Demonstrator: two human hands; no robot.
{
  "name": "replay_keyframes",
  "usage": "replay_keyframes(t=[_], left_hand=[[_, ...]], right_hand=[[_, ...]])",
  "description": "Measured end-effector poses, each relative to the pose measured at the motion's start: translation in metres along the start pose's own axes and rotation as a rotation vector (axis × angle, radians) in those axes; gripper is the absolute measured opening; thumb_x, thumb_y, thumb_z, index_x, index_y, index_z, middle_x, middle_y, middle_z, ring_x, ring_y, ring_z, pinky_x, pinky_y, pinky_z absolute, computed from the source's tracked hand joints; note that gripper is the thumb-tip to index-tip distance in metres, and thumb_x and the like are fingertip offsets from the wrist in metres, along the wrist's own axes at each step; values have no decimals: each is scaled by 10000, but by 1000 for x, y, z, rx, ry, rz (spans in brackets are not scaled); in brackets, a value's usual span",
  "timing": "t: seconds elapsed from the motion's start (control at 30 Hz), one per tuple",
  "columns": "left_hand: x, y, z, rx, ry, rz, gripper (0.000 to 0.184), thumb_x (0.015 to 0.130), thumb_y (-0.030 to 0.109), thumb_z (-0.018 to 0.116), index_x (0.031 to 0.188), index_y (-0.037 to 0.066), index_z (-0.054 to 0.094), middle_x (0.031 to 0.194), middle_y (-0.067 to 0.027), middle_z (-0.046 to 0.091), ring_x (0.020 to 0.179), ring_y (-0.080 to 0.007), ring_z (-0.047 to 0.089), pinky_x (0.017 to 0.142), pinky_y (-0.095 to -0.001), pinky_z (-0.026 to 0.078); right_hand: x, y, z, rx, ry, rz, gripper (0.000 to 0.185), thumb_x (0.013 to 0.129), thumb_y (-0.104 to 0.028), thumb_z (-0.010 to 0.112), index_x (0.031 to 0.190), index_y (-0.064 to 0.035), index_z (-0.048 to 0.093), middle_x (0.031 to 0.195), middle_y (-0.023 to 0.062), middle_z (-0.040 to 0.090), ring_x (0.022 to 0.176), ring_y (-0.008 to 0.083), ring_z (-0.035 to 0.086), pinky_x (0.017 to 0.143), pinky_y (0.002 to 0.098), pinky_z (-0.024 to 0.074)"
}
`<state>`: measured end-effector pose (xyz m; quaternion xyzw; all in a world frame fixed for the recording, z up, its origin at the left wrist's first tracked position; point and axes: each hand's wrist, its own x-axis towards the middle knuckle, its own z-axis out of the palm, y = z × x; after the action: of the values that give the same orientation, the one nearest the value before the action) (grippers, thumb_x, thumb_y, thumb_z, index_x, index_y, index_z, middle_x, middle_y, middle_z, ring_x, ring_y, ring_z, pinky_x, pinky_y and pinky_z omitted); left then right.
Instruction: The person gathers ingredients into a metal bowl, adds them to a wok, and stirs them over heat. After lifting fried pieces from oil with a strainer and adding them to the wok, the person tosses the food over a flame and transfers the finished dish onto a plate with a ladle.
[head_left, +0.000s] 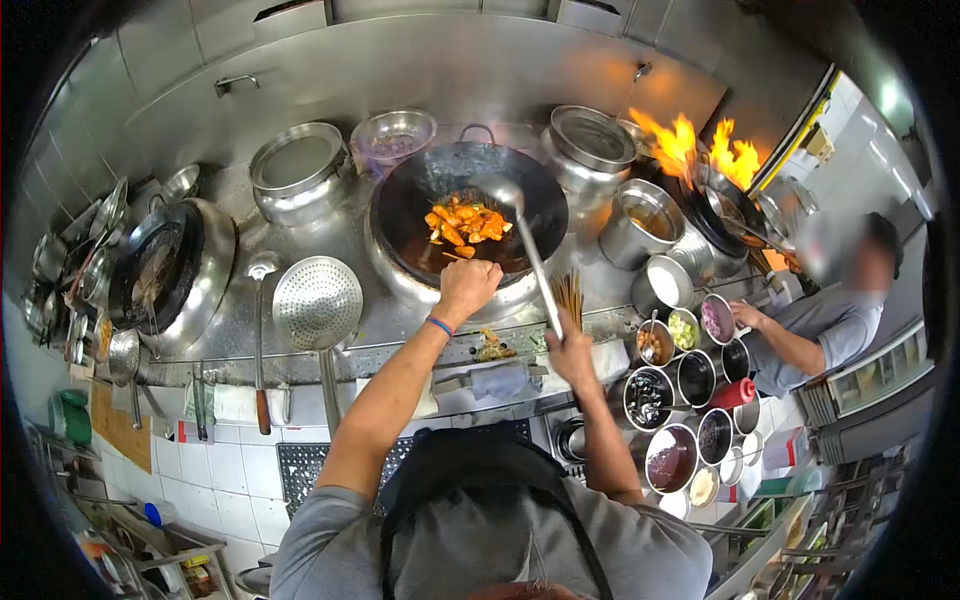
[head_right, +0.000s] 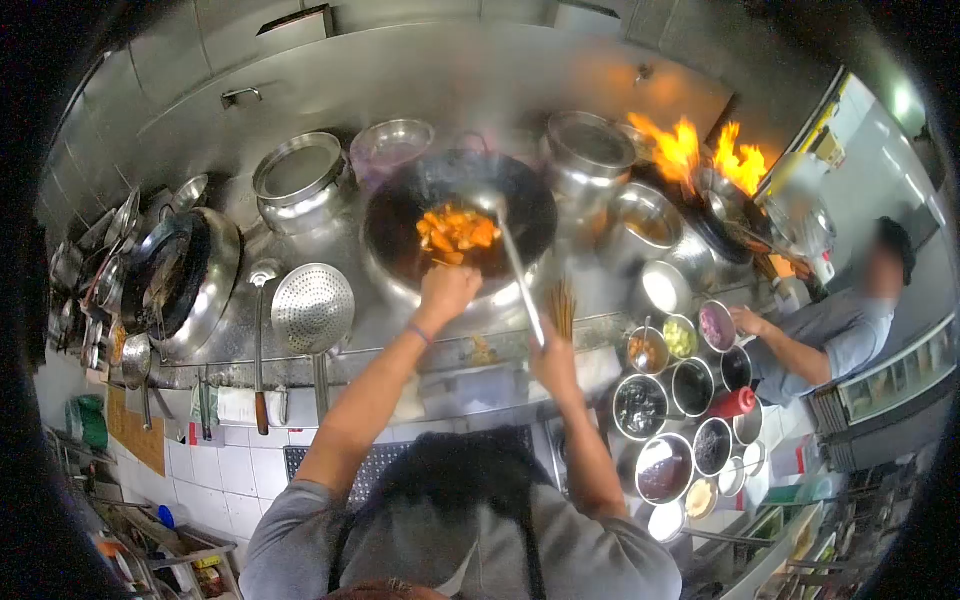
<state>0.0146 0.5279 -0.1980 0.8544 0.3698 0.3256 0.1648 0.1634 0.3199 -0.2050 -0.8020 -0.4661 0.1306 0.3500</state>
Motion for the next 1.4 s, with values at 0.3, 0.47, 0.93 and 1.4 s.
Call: replay_keyframes(t=[0.3, 0.47, 0.93, 1.4], left_hand=[[-1, -9, 5, 99, -22, 58, 414, 935, 349, 538, 679, 71, 707, 735, -172, 701, 686, -395, 687, 673, -515, 556], [-1, -5, 2, 58, -26, 3, 438, 943, 342, 514, 686, 37, 695, 744, -207, 689, 698, -422, 680, 695, -537, 539], [8, -11, 3, 15, -151, -49, 376, 895, 370, 530, 779, 87, 749, 815, -189, 721, 817, -401, 707, 733, -521, 566], [-13, 39, -46, 13, 4, 50, 321, 859, 295, 619, 635, 88, 721, 624, -182, 653, 586, -379, 663, 584, -494, 540]], right_hand=[[26, 14, -40, 86, 329, 99, 510, 909, -97, 646, 1380, 54, 520, 1154, 330, 663, 1103, 428, 667, 922, 458, 518], [97, 58, -109, -116, 390, 20, 387, 875, -90, 627, 1218, 78, 566, 824, 278, 689, 645, 376, 705, 624, 465, 555], [112, 62, -151, -308, 361, 83, 497, 866, -282, 656, 1250, 33, 640, 989, 292, 720, 1001, 399, 713, 877, 463, 531], [18, 25, -108, -161, 82, -179, 354, 894, -102, 722, 1228, -5, 661, 923, 127, 719, 794, 193, 680, 697, 336, 516]])
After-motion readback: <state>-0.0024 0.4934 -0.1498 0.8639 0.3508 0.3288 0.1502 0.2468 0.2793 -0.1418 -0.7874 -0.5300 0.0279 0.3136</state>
